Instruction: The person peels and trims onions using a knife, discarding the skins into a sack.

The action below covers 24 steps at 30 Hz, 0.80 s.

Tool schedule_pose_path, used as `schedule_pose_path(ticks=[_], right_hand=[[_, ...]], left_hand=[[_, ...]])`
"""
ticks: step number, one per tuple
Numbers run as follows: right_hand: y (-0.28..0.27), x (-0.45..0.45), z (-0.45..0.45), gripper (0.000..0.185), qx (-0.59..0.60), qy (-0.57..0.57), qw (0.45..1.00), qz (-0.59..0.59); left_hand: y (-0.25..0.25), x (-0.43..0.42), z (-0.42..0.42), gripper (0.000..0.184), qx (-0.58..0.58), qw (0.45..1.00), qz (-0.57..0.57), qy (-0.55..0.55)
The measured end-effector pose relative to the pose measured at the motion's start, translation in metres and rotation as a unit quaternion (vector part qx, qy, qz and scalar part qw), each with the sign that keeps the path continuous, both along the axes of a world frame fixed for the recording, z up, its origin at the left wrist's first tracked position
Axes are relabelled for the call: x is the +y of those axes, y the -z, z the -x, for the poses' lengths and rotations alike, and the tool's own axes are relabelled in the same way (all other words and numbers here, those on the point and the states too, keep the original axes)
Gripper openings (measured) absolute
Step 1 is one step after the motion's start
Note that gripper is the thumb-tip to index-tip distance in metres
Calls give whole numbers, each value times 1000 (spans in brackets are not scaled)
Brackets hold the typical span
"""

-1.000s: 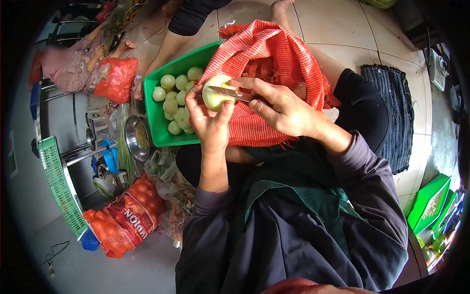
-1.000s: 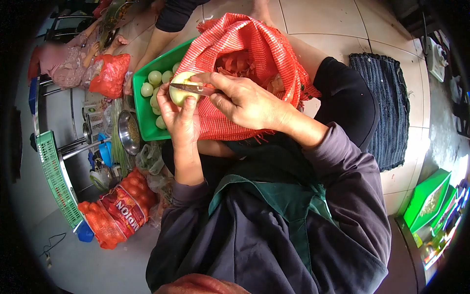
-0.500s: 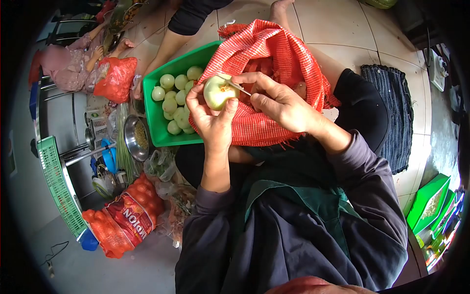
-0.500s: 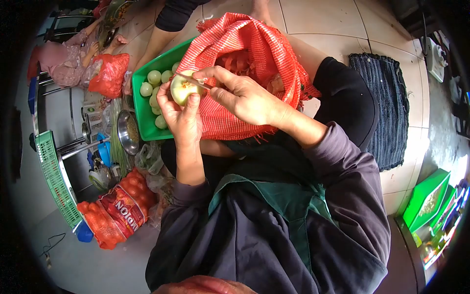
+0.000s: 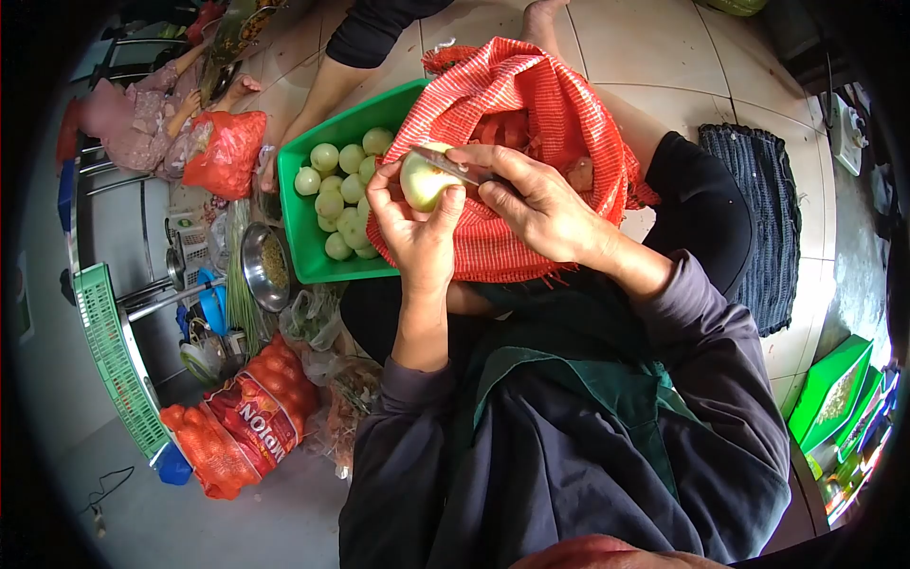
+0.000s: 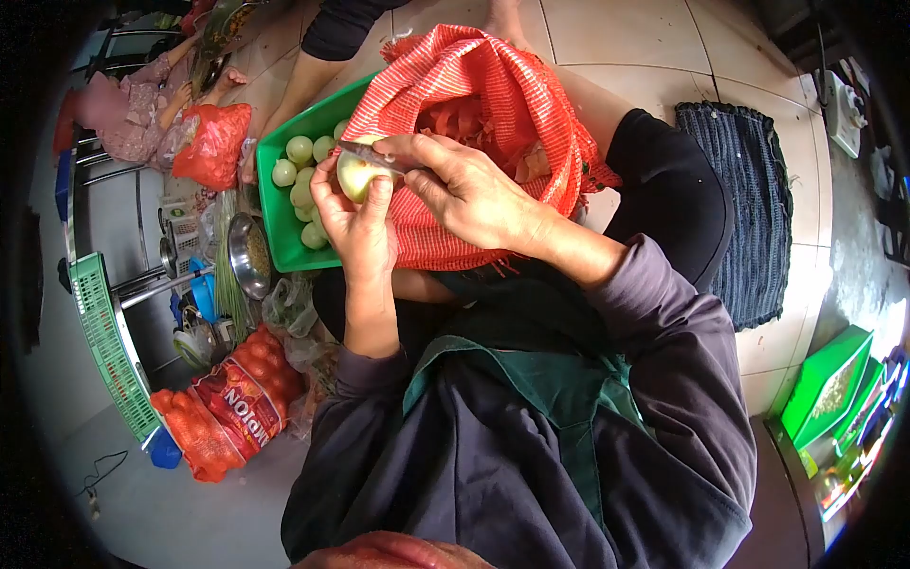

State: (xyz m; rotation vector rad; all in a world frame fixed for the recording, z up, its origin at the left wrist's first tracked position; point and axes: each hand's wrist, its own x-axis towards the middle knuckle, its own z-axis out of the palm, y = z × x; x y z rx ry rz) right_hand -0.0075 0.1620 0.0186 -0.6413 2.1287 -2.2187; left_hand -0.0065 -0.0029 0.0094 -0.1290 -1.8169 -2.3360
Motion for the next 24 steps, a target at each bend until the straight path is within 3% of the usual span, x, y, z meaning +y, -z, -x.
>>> schedule_pose_path(ticks=[4,7,13,19,21,24], right_hand=[[4,0,2,37,-47,4,999,11],[10,1,6,40,-5,15,1000,-24],[2,8,8,38,-157,3,988,0],[-3,12,10,39,-231,-6,973,14],[15,7,20,38,-123,37,991,38],[17,15,20,37,-154,-10,987,50]], left_hand=[[-2,0,-1,59,-8,1000,-7,1],[1,-6,0,58,-19,1000,-15,16],[-9,-8,-1,63,-93,985,-128,68],[1,-19,3,59,-139,955,-230,130],[-6,-19,4,60,-146,929,-289,178],[-11,-18,4,64,-162,943,-256,135]])
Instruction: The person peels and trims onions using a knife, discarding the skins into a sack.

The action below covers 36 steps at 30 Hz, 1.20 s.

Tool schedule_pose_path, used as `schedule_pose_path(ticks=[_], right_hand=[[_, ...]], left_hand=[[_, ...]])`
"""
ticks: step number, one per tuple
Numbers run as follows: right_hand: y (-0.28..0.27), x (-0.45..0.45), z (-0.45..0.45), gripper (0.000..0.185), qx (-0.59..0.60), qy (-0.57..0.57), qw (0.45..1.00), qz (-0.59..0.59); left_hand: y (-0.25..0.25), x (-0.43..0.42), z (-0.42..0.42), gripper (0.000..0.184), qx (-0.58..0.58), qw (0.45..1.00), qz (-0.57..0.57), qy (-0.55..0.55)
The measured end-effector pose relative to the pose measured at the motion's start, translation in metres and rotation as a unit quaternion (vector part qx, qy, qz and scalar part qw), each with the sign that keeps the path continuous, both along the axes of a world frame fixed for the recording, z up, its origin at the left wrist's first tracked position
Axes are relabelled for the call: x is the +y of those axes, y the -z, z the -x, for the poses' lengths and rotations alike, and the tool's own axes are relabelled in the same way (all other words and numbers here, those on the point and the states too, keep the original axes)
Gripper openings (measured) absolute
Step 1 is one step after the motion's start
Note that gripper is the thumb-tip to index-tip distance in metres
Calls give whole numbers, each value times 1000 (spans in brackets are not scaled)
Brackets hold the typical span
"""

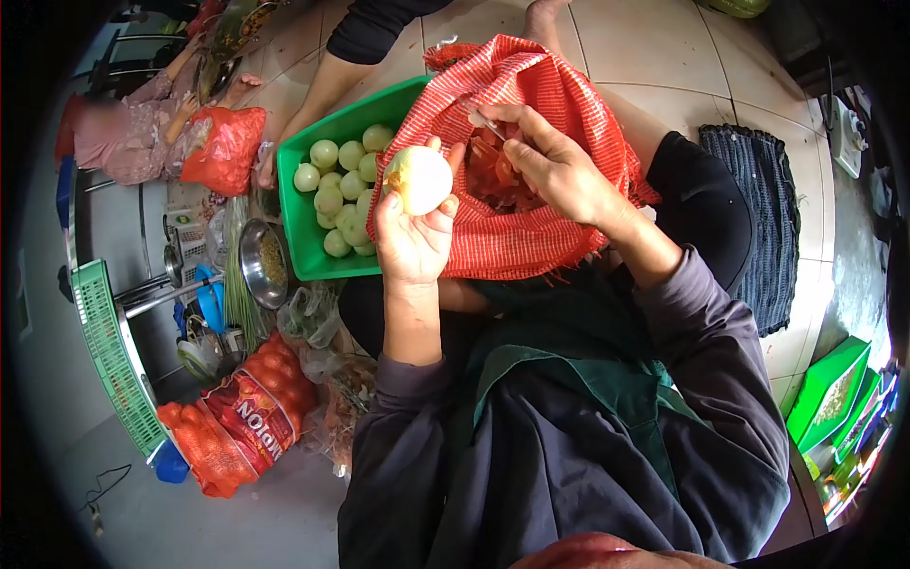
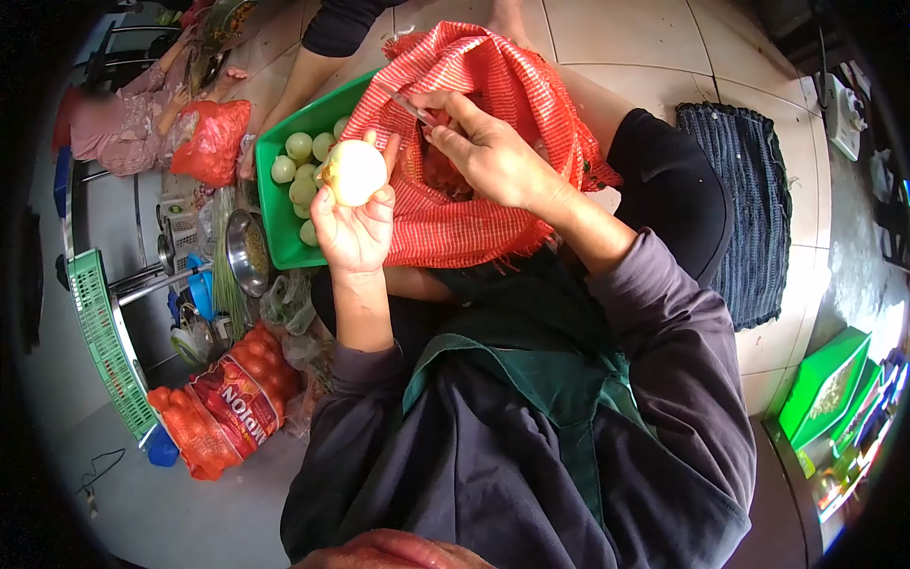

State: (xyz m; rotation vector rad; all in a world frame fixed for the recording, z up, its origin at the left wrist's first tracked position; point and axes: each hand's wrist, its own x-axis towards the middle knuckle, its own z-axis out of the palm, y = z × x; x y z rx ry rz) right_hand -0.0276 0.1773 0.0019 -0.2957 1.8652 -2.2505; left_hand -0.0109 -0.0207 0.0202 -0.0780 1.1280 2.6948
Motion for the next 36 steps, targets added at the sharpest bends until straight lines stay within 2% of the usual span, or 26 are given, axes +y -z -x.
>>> schedule_pose_path(ticks=[2,3,6,7,10,11,20,23,26,27,30,31,36], right_hand=[[-18,8,-3,37,-80,-81,993,1],[-23,10,-4,37,-56,-103,991,-57],[-17,4,-10,38,106,-104,986,-70],[-23,5,-12,39,129,-114,982,-71],[-15,-1,-13,37,173,-101,975,-95],[-15,-1,-13,34,181,-93,976,-81],[-17,1,-13,38,248,-46,947,-200],[-11,-2,-12,38,252,-17,949,-187],[-4,-1,-7,40,174,-24,979,-101],[-9,4,-7,41,115,-56,988,-89],[-26,10,-10,40,94,-116,985,-88],[-18,5,-11,43,143,-101,983,-59],[-18,0,-13,40,220,-71,963,-136]], left_hand=[[3,-1,0,59,-1,1000,-9,-14],[5,-2,0,57,-2,1000,-13,-21],[14,-5,1,55,38,991,126,-24],[11,-1,2,58,35,992,119,-22],[11,-2,0,63,25,986,163,-10],[10,-2,0,61,24,986,162,-15],[3,-2,-2,55,80,970,228,-5],[5,-3,-1,56,58,978,200,-7],[1,-3,1,55,69,981,183,8],[1,-3,0,55,70,981,181,4],[3,-3,0,54,67,978,199,-11],[3,-2,0,53,61,974,218,-16],[1,-3,-3,53,72,965,250,-20]])
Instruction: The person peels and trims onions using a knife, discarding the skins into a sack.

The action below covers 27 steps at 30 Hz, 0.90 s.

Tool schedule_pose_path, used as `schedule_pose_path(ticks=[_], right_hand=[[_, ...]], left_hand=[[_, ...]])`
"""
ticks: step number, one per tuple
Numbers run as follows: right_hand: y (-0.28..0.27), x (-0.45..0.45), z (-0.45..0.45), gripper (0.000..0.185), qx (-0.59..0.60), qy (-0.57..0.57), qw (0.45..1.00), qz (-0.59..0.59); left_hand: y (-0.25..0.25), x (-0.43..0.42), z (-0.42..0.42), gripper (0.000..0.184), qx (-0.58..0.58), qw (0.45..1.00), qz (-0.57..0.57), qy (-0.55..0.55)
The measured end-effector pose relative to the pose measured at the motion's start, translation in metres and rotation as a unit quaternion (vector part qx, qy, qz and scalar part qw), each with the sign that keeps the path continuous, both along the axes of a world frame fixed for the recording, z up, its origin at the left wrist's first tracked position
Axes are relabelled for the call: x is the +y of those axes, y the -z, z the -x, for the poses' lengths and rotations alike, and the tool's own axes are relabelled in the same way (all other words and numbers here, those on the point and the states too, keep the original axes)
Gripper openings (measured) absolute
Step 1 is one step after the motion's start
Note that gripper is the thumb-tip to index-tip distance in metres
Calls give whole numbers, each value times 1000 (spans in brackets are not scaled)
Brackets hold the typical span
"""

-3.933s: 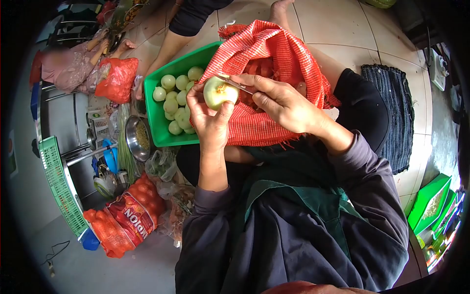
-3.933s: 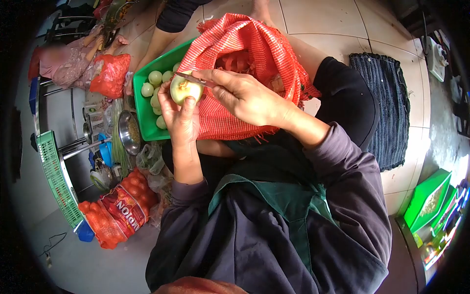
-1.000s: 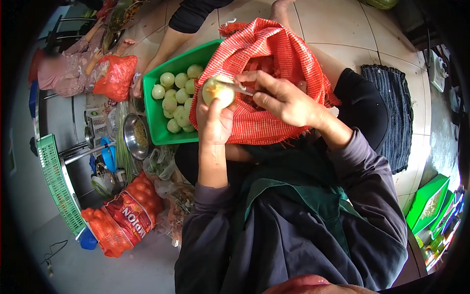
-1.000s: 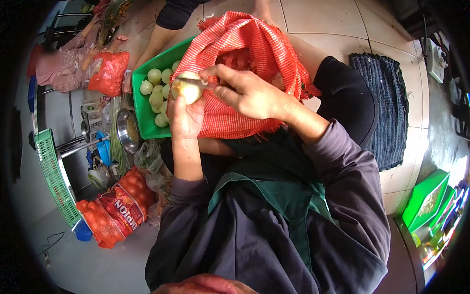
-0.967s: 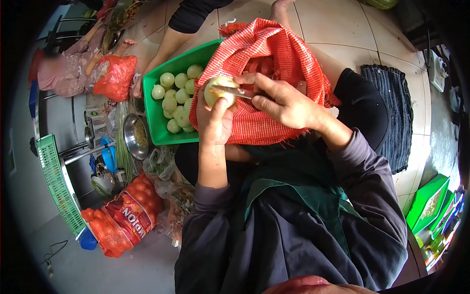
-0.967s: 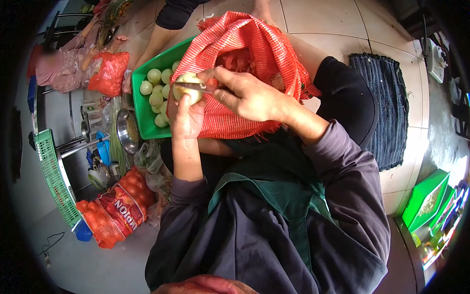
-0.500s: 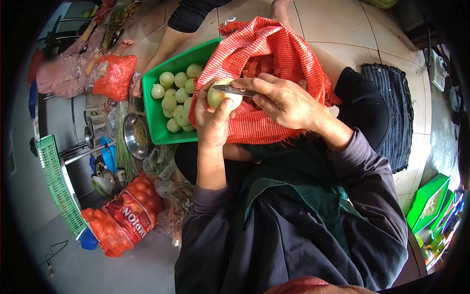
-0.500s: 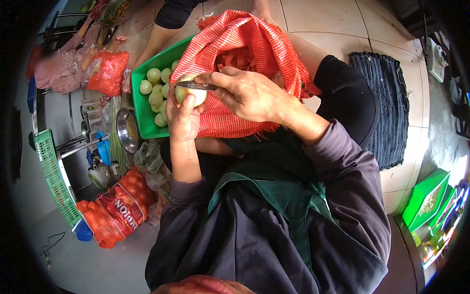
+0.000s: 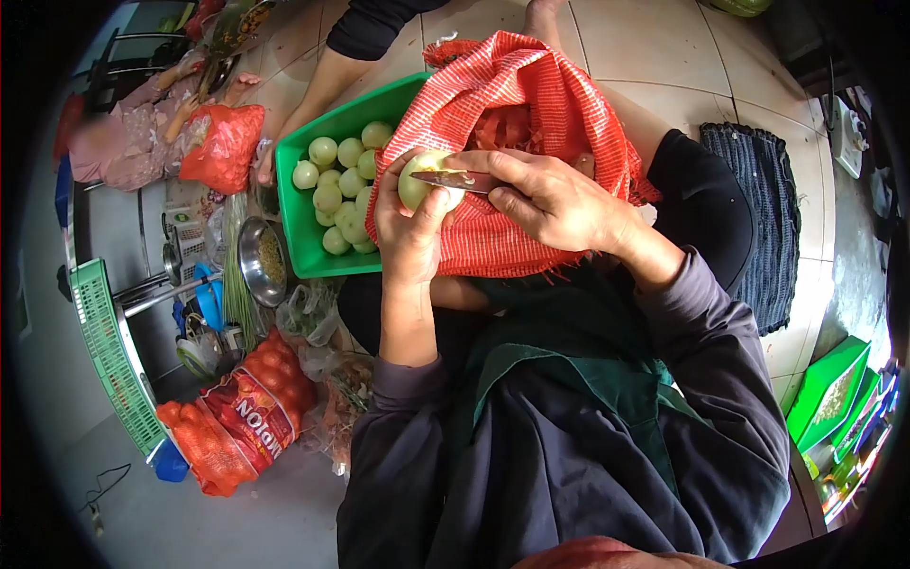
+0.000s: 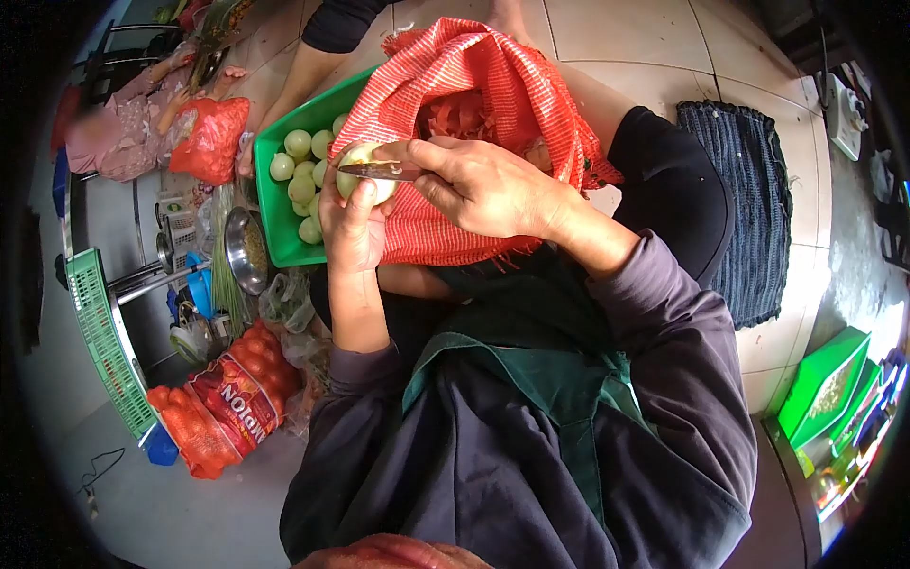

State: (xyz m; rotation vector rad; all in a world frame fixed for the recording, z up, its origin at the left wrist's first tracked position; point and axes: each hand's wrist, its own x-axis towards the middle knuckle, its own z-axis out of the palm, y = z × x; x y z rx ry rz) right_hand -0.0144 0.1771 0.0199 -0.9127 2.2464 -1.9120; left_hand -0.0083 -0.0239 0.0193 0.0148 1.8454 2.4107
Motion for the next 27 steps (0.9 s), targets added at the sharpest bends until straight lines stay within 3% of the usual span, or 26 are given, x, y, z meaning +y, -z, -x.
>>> schedule_pose_path(ticks=[5,14,20,23,26,27], right_hand=[[4,-3,0,39,35,37,999,-20],[7,-6,2,40,-128,53,987,85],[-2,-1,1,40,-232,11,966,114],[7,-6,1,40,-124,20,984,129],[2,-6,-4,39,-82,6,994,73],[4,-7,-2,39,-88,12,992,90]], left_hand=[[-1,5,0,54,6,1000,7,-20],[-1,2,1,58,6,996,-92,19],[9,-10,0,59,-100,969,-220,46],[16,-9,4,57,-64,977,-201,34],[16,5,5,54,-41,997,-51,-40],[11,10,5,49,-61,994,-62,-61]])
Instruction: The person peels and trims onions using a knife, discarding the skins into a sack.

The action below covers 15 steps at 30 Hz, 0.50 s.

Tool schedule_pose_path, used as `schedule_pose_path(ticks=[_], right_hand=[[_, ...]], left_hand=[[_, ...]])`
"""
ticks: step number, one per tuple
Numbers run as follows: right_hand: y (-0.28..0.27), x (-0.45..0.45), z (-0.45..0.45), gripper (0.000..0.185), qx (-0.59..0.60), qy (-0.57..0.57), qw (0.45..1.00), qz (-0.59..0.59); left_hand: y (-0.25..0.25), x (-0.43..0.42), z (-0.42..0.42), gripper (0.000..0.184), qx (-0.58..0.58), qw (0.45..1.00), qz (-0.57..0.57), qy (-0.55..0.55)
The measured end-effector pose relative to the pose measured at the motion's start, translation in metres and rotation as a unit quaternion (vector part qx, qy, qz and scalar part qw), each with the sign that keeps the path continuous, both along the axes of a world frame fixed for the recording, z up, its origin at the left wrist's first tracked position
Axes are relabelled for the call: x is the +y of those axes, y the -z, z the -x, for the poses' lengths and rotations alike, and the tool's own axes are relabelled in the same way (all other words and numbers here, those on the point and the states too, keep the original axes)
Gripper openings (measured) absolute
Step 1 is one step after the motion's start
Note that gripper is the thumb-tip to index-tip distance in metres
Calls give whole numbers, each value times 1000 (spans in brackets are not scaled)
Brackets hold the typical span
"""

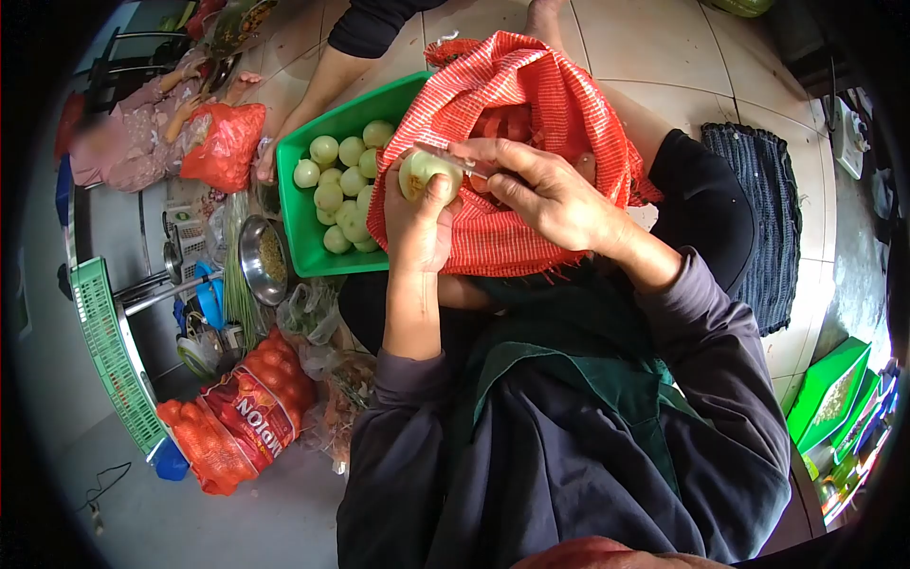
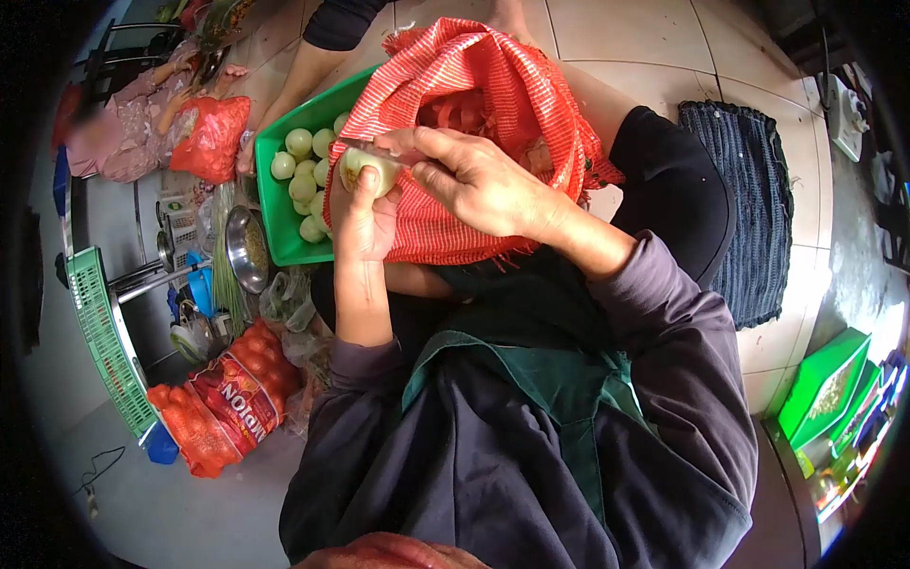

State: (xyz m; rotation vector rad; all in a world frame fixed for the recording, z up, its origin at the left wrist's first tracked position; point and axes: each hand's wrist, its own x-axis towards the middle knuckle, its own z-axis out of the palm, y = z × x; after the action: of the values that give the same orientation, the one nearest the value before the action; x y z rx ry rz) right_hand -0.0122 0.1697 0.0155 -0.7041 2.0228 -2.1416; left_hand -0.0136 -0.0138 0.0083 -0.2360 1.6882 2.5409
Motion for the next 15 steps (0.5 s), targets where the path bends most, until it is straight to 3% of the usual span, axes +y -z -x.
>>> schedule_pose_path(ticks=[3,4,7,11,15], right_hand=[[-5,10,6,39,-42,17,998,-40],[-9,12,6,39,-104,21,994,-38],[3,9,11,38,-99,71,993,-5],[-11,18,11,39,-227,23,974,2],[10,15,16,40,-72,83,992,-61]], left_hand=[[-1,-9,1,49,-3,999,-23,37],[-1,-8,0,51,13,998,-25,53],[-8,-8,-5,57,14,995,-48,88],[-11,-16,-6,68,4,982,-115,151],[-7,-25,-3,75,0,954,-215,209]])
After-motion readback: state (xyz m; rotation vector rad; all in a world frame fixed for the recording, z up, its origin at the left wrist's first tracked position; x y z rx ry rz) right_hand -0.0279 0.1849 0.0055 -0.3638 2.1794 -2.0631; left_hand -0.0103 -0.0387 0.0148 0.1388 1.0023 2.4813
